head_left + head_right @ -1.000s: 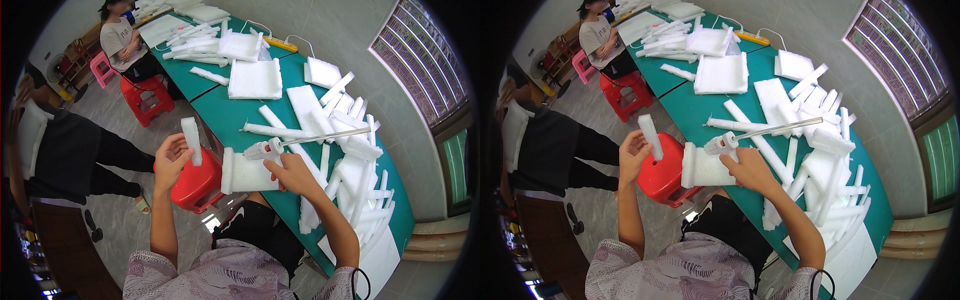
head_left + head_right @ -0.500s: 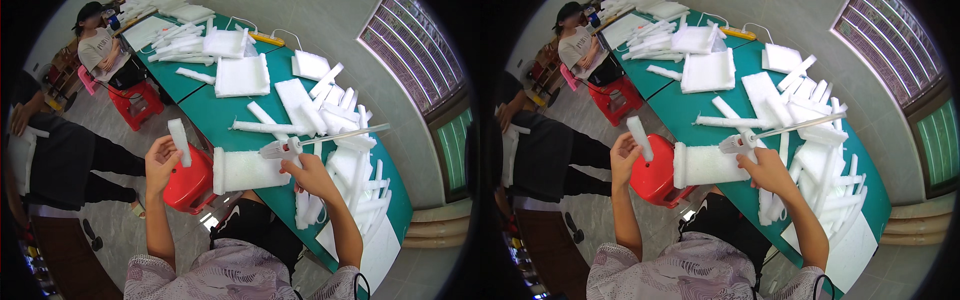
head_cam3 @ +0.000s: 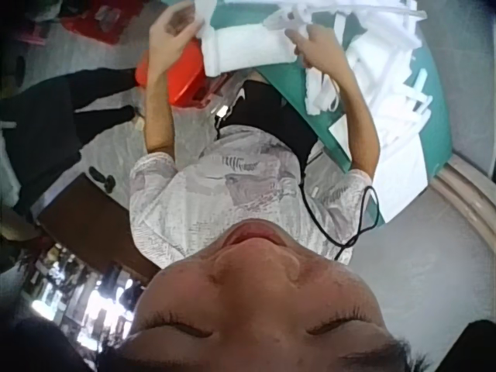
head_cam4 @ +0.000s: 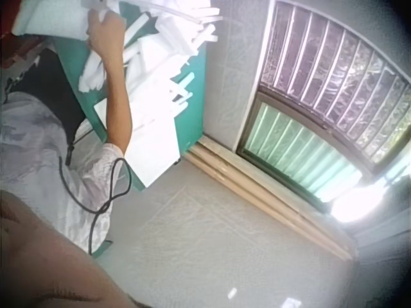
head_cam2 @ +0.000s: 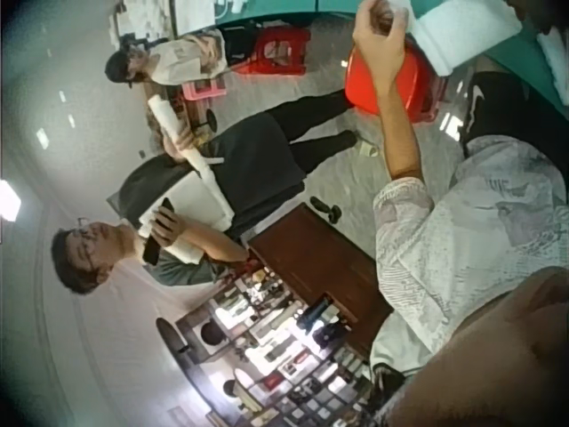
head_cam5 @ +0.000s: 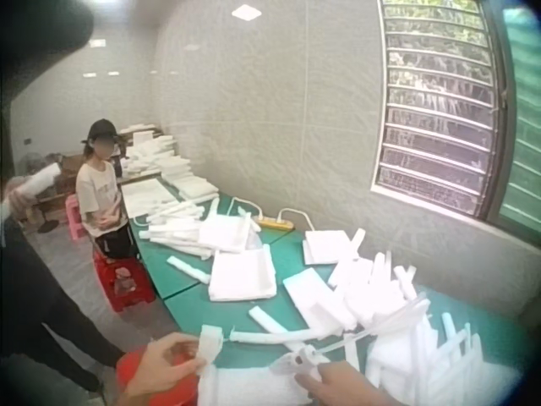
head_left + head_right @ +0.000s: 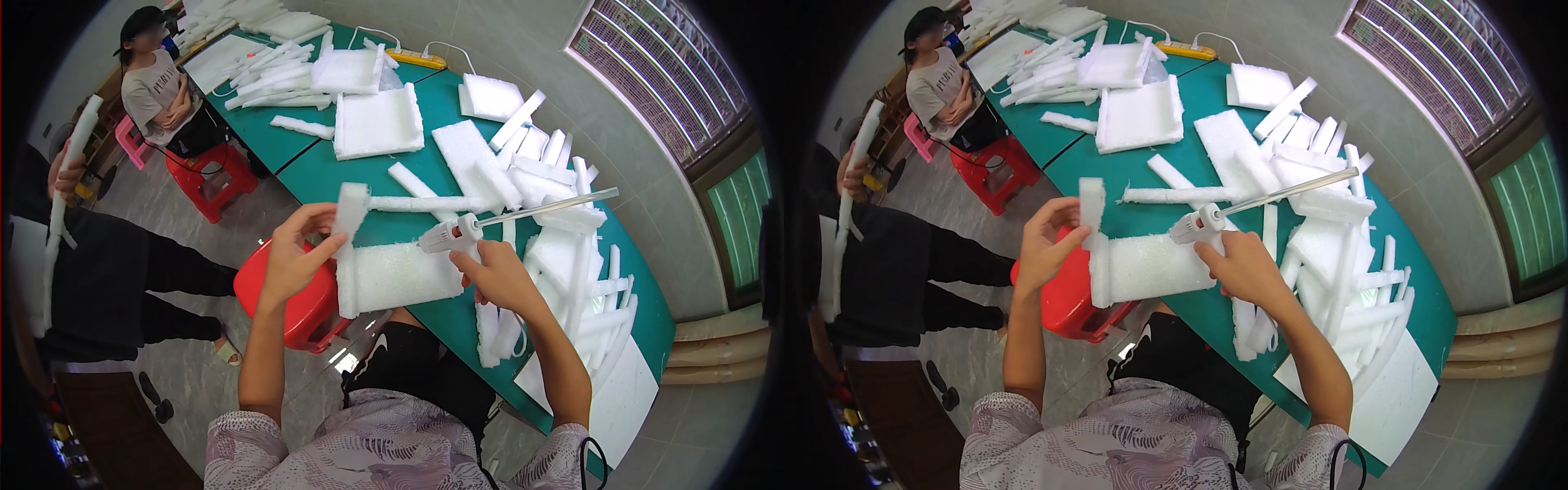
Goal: Using a hot glue gun to apply glue to foam pieces and assemble them into a rectangular frame or box structure.
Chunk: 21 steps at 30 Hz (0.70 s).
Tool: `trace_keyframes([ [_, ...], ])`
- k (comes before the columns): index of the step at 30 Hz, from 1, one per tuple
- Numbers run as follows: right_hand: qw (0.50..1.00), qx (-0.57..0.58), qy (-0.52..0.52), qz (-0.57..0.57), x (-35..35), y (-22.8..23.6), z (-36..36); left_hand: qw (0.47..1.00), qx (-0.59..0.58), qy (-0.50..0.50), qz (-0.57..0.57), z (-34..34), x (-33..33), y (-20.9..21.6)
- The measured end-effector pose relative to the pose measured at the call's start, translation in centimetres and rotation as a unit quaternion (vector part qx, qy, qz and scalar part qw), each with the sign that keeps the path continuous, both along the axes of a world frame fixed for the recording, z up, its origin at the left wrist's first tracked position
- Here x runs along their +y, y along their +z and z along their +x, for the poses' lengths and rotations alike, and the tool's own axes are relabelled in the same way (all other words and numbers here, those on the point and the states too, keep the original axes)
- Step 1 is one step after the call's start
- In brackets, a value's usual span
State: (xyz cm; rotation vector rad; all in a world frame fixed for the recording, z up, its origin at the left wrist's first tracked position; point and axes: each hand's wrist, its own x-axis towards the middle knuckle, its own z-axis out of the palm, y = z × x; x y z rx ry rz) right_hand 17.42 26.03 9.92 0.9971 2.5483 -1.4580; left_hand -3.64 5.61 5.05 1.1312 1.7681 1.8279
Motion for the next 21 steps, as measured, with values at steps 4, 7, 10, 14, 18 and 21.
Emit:
trace_keyframes([
  [4,0.999,-0.015,-0.015,0.032,0.1,0.2,0.3,0.994,0.108,-0.006,-0.020,0.2,1.7,0.2],
  [7,0.998,-0.031,-0.017,0.047,0.2,0.4,0.8,0.980,0.187,-0.017,-0.067,0.9,2.7,1.3],
  [10,0.998,-0.038,-0.017,0.050,0.4,0.7,1.3,0.970,0.208,-0.051,-0.117,1.3,3.6,1.4],
  [14,0.999,0.020,-0.032,0.027,0.5,2.4,2.9,0.932,0.331,-0.082,-0.124,1.2,4.1,0.0],
  [18,0.994,0.067,-0.087,-0.010,1.4,3.0,5.0,0.901,0.380,-0.117,-0.175,1.7,4.7,-0.5],
  [21,0.992,0.065,-0.104,-0.037,1.7,3.6,5.8,0.886,0.409,-0.112,-0.185,2.1,5.2,-1.0],
])
